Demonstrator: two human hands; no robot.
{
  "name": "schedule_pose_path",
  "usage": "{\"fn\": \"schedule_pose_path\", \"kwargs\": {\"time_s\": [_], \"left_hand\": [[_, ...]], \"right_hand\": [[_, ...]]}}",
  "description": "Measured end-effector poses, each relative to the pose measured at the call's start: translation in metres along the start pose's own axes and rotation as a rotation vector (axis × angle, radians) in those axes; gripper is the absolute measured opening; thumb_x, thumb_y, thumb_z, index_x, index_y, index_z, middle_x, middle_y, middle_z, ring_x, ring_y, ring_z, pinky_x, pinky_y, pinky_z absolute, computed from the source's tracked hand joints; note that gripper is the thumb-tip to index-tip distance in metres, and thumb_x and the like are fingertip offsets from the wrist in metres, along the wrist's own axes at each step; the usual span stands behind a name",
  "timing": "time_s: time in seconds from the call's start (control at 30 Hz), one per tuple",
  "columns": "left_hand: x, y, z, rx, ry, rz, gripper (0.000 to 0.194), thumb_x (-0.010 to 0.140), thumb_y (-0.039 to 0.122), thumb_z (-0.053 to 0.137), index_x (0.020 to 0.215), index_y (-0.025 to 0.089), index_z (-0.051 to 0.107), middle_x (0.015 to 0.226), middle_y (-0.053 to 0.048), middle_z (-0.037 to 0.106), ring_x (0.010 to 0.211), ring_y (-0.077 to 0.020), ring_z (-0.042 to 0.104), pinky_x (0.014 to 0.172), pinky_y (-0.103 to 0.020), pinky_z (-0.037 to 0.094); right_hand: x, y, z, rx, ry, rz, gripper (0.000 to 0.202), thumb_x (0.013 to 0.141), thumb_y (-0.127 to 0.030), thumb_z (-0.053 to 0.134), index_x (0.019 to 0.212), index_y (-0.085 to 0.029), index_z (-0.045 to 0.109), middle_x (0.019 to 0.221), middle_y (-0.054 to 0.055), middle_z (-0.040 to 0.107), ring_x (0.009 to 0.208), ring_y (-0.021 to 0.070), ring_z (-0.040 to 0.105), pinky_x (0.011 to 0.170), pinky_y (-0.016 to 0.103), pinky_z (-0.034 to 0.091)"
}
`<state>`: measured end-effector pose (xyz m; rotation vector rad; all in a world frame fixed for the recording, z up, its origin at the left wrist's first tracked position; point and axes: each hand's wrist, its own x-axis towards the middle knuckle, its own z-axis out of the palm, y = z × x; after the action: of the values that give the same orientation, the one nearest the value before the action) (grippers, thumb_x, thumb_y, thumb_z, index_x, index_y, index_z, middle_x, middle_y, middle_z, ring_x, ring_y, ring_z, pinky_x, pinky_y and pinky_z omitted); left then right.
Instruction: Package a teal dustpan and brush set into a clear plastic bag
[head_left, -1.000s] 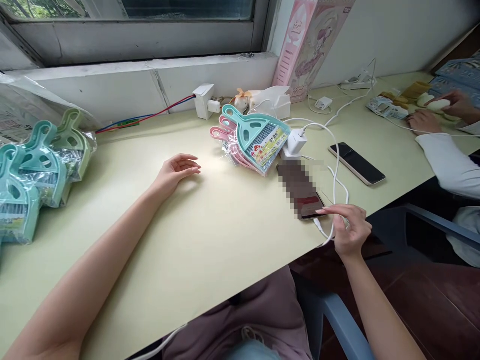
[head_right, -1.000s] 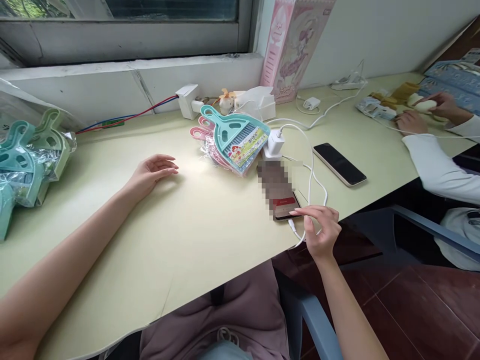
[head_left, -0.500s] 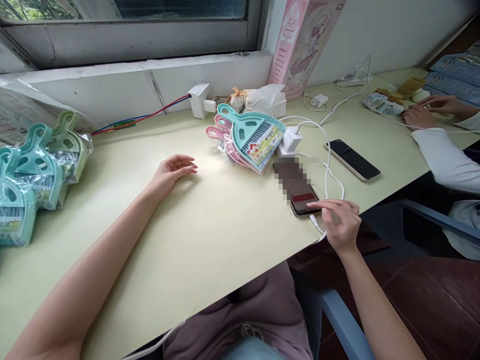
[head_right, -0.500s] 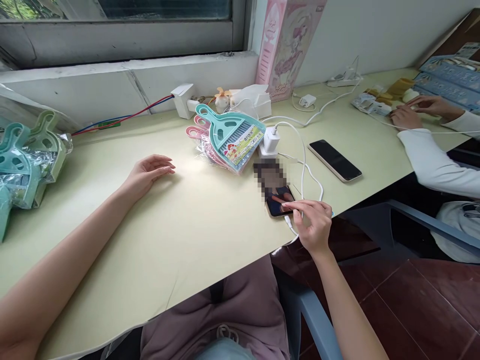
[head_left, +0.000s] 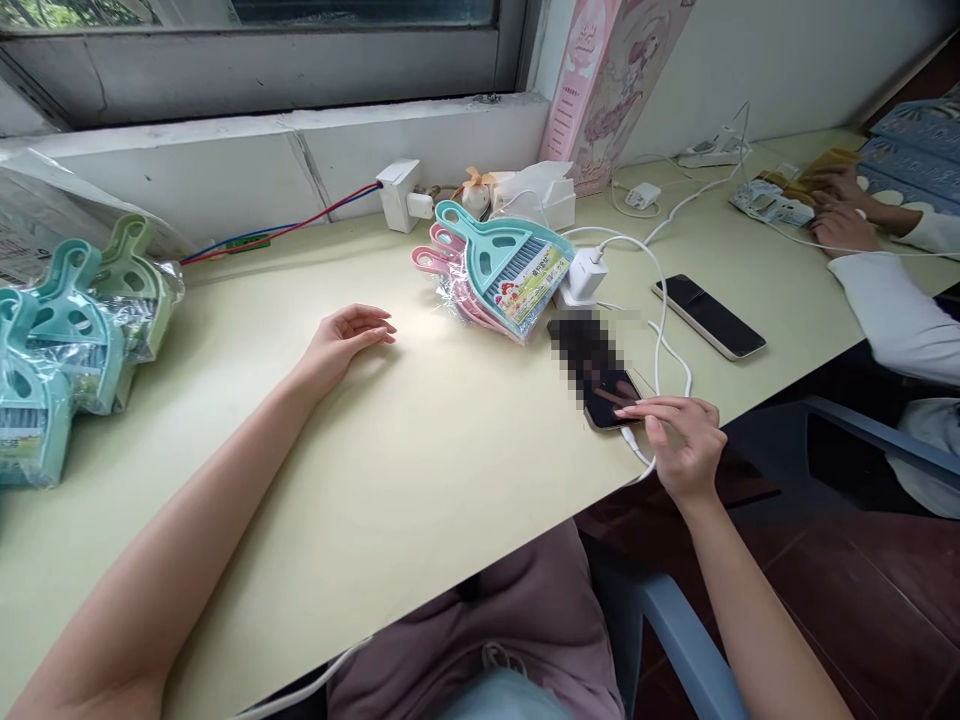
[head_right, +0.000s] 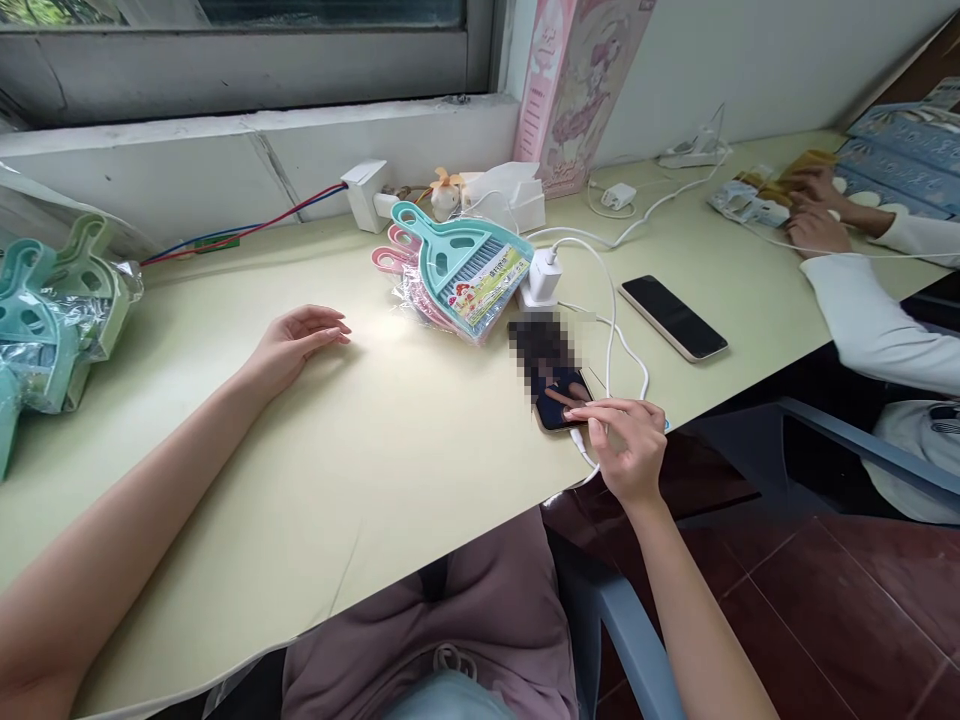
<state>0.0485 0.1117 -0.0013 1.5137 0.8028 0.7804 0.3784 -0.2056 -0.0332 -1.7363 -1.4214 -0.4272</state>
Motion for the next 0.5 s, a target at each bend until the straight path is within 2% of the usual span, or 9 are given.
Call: {"fn": "schedule_pose_path", "kwargs": {"time_s": [0.33,0.43,0.5], "left_hand": [[0.000,-0.001,0.000,0.010,-0.003,-0.007,0.043,0.060,0.036,0.088,0.097,0.019,0.071,0.094,-0.008,0.072,0.088,-0.0218,0.071,0.089,-0.037,0.057],[0.000,-0.002,-0.001,0.022,-0.003,0.001,0.042,0.062,0.038,0.087,0.097,0.019,0.071,0.095,-0.008,0.072,0.089,-0.0224,0.071,0.089,-0.038,0.058],[0.000,-0.002,-0.001,0.030,-0.005,-0.004,0.041,0.063,0.039,0.086,0.097,0.020,0.071,0.096,-0.008,0.072,0.089,-0.0228,0.072,0.089,-0.038,0.058]], "right_hand": [[-0.001,0.001,0.000,-0.021,-0.019,-0.037,0.026,0.095,-0.032,0.049,0.084,-0.027,0.073,0.082,0.000,0.078,0.082,0.0221,0.072,0.089,0.042,0.043],[0.003,0.003,-0.002,-0.065,-0.027,-0.064,0.028,0.096,-0.039,0.047,0.094,-0.027,0.072,0.090,0.003,0.078,0.090,0.0242,0.072,0.093,0.044,0.042],[0.012,0.004,-0.003,-0.112,-0.092,-0.080,0.033,0.097,-0.047,0.044,0.104,-0.027,0.070,0.099,0.005,0.077,0.099,0.0258,0.070,0.102,0.047,0.038]]}}
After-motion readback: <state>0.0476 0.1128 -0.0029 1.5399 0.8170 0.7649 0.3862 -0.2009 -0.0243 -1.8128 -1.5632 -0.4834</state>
